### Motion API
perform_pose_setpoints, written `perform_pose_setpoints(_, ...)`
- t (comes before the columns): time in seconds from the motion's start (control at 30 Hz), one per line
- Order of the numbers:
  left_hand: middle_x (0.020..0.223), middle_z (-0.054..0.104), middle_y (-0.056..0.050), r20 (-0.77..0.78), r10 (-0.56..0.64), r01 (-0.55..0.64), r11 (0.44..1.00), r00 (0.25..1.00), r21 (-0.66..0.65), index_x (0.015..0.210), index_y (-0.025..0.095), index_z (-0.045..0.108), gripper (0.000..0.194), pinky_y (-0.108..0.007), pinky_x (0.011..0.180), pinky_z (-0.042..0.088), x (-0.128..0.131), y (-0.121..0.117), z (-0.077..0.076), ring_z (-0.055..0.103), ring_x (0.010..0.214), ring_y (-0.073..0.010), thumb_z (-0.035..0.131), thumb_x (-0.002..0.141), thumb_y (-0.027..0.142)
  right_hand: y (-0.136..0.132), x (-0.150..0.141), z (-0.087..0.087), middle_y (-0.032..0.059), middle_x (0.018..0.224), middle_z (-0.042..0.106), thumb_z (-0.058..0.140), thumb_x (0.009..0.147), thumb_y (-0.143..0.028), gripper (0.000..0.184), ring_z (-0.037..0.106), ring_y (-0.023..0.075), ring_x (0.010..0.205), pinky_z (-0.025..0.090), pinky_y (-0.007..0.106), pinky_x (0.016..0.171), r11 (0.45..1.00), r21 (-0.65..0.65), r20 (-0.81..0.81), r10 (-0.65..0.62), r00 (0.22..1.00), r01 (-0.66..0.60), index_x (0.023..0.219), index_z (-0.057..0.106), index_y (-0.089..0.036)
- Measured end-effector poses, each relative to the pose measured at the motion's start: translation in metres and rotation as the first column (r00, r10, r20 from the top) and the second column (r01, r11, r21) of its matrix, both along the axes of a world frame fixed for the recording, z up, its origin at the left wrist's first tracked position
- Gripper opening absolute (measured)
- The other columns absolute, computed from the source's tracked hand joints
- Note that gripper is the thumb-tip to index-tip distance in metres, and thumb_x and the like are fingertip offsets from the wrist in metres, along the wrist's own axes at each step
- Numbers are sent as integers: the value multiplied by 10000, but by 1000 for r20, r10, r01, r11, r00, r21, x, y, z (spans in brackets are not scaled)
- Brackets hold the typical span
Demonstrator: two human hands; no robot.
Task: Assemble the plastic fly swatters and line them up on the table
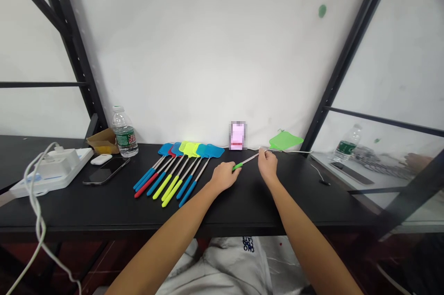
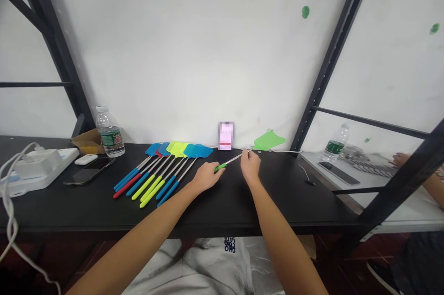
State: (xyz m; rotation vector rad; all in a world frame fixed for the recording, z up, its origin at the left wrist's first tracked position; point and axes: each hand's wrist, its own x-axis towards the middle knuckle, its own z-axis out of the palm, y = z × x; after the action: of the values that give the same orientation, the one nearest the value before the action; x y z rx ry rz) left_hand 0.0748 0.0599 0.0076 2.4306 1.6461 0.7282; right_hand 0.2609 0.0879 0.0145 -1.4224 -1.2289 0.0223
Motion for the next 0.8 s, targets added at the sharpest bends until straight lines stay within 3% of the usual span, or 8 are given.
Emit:
perform_pose_setpoints(0.33, 844, 684, -65, 42, -20, 18, 1000, 999, 25, 869, 221, 620, 328, -275, 692, 405, 0, -1, 0, 643, 847, -223, 419, 924, 474, 1, -2, -2, 10, 483, 474, 410, 872, -475, 450, 387, 157, 515, 253, 284, 534, 998, -43, 9, 44, 999, -44, 507, 411, -213)
perform_pose_setpoints(0.53, 950, 710, -18, 101, -99, 94, 994, 990, 55, 1096, 285, 618, 297, -256, 762, 429, -1, -4, 2, 646, 908, -190, 413, 938, 431, 4, -2, -5, 6, 467, 461, 415, 867, -486, 463, 402, 160, 509, 259, 279, 526, 997, -52, 19, 65, 998, -64, 499, 448, -207)
perform_pose_setpoints(0.8, 913, 714, -18, 120, -110, 104, 993, 987, 60, 1024, 280, 660, 294, -252, 718, 421, -1, -5, 3, 645, 871, -195, 429, 925, 432, 6, 0, -7, 17, 465, 500, 425, 860, -484, 452, 431, 170, 503, 279, 278, 520, 993, -56, -28, 98, 995, -99, 510, 483, -205)
